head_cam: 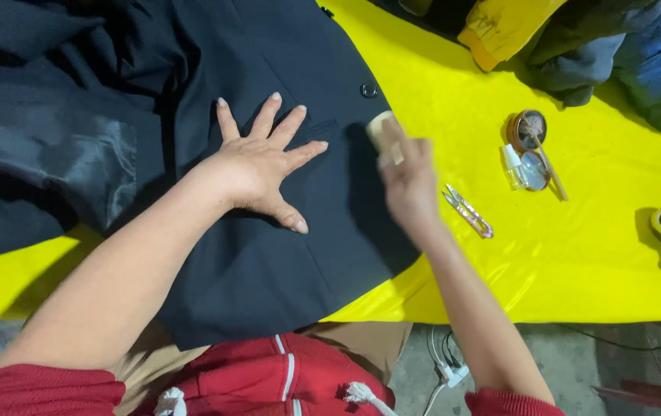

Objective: The person cleans a dark jacket laid on a yellow work surface. They use a seam ripper to remove lint, a brush to sweep the fabric, a spray bottle to mist the surface, and a hairdryer to dry the jacket. The person repeatedly smooths and repositions the jacket during the process.

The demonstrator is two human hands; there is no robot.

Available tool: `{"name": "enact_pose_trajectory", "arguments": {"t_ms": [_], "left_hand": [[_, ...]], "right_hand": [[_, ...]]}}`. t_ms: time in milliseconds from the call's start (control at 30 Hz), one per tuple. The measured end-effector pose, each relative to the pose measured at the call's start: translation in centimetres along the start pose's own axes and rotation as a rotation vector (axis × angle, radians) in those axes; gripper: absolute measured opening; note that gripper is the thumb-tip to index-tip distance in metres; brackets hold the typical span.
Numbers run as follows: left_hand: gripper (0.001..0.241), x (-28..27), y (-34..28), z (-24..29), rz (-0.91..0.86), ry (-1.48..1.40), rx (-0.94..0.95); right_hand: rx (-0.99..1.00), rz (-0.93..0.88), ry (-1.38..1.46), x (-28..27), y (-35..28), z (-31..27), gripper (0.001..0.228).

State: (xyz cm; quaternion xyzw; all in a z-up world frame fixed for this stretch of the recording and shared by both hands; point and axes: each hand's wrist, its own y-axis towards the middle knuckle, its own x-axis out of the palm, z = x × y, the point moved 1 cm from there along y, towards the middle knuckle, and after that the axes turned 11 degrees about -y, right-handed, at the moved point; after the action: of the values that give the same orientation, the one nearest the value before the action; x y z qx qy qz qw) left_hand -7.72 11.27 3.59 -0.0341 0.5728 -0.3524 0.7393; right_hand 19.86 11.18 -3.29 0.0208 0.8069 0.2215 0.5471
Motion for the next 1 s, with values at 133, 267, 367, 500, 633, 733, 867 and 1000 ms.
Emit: {"name": "enact_pose_trajectory", "arguments": {"t_ms": [133,267,367,500,633,733,867,1000], "left_hand": [[0.121,-0.6,0.4,-1.9,0.048,-0.092,0.021],[0.098,-0.7,0.5,-4.0,0.226,-0.174,-0.05],[0.052,-0.2,1.8,-4.5,0.347,-0.232,0.014],[0.018,2.3,3.4,-5.2,0.462,-0.299,0.124],[0.022,1.5,2.3,-4.2,0.453,-0.462,0.087],[0.008,1.3,3.2,-4.5,0.457,-0.431,0.103],[0.003,2.0,3.3,-5.1,0.458,-0.49,0.09],[0.018,0.8,2.2,-4.0,0.407,-0.532,0.022]], "right_hand": [[-0.114,-0.322,0.133,-1.2,-1.1,-3.5,0.043],[0.273,-0.085,0.521,-1.2,0.7,-0.6,0.05],[0.545,-0.215,1.213,-1.1,0.0,-3.9,0.061],[0.438,-0.531,1.615,2.5,-0.6,-4.8,0.075],[0.443,-0.143,1.625,0.7,2.4,0.5,0.041],[0.522,-0.072,1.731,-0.7,1.7,-3.4,0.026],[0.503,-0.376,1.751,1.5,1.5,-5.3,0.038],[0.505,0.127,1.477,3.0,5.4,10.1,0.028]]}}
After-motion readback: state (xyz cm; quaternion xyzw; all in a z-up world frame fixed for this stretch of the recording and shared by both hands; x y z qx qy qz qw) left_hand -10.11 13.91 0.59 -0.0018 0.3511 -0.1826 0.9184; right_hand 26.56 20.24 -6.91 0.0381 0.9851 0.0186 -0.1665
